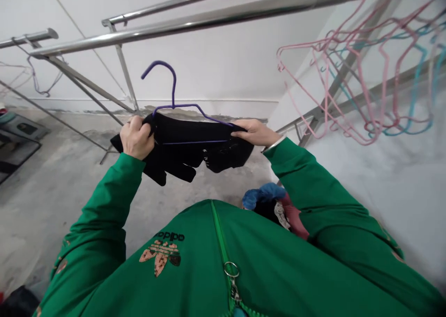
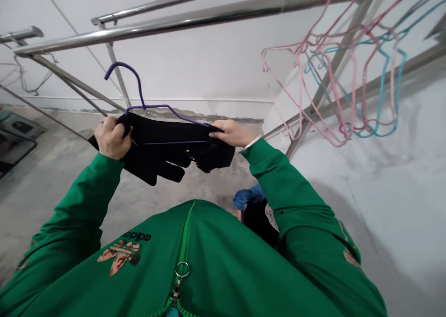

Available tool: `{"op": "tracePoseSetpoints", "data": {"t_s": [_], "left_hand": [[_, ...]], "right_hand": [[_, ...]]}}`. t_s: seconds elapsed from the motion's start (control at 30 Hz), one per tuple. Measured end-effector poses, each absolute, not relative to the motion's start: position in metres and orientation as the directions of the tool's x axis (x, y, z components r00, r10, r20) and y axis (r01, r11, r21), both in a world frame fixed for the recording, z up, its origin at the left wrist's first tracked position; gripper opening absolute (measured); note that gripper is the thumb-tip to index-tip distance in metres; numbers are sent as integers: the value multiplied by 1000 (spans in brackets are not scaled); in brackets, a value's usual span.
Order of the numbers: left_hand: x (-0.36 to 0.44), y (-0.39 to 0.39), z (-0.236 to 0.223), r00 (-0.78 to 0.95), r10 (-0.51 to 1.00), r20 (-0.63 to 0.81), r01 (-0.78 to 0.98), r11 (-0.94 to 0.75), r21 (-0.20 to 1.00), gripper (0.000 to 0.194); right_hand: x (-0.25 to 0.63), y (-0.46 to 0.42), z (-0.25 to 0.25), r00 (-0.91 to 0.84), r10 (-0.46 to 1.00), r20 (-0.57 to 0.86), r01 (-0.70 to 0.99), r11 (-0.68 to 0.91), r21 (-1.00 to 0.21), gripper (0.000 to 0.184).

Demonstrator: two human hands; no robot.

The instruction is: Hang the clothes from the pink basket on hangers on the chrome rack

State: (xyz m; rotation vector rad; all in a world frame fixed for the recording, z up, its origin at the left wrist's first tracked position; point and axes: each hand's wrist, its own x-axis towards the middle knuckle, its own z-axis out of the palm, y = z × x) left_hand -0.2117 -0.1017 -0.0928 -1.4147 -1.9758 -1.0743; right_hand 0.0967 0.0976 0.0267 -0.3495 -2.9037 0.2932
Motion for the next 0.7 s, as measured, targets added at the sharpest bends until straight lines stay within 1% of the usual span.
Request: {"op": "tracePoseSetpoints", "data": {"t_s": [0.07,0.1,0.17,0.2,0.27,0.33,0.37,0.43,0.5,0.57,0.6,0.63,0.7], "left_hand": [[-218,-99,-94,-351,572,742,932,132,339,19],[-222,-97,-96,-354,578,735,928,122,351,19],[-235,-91,-98,-398,587,705,906,130,404,17],[-242,-88,-100,-441,599,668,881,147,450,15],[-252,-84,-102,-546,645,535,798,206,566,9],[-254,-85,-101,-628,677,385,704,282,652,12],[-252,-86,-100,-651,681,336,672,311,672,14],[-241,-94,-96,-647,700,301,658,313,685,13],[-228,-104,-93,-549,786,284,683,227,694,16],[-220,-114,-92,-442,855,272,657,103,746,20],[-220,-117,-92,-432,857,279,608,49,792,19],[-221,-120,-93,-457,842,287,537,4,844,16],[-228,-123,-93,-561,772,298,402,-60,914,8]], "right_hand": [[95,88,31,-940,255,226,213,958,-193,31],[94,85,33,-927,263,266,227,961,-158,31],[91,80,38,-896,285,340,287,957,-48,30],[90,79,40,-884,296,363,324,946,20,30],[87,78,43,-868,310,388,393,906,157,29],[86,77,43,-859,319,402,441,858,262,28],[87,75,43,-853,323,410,459,838,296,28],[89,72,43,-840,328,433,485,812,326,29],[94,70,43,-832,325,450,493,806,329,30],[101,69,45,-839,305,450,475,814,334,32],[105,70,46,-850,288,441,456,821,342,33],[109,71,46,-862,271,428,435,828,353,34],[114,73,47,-886,242,395,397,836,379,37]]}}
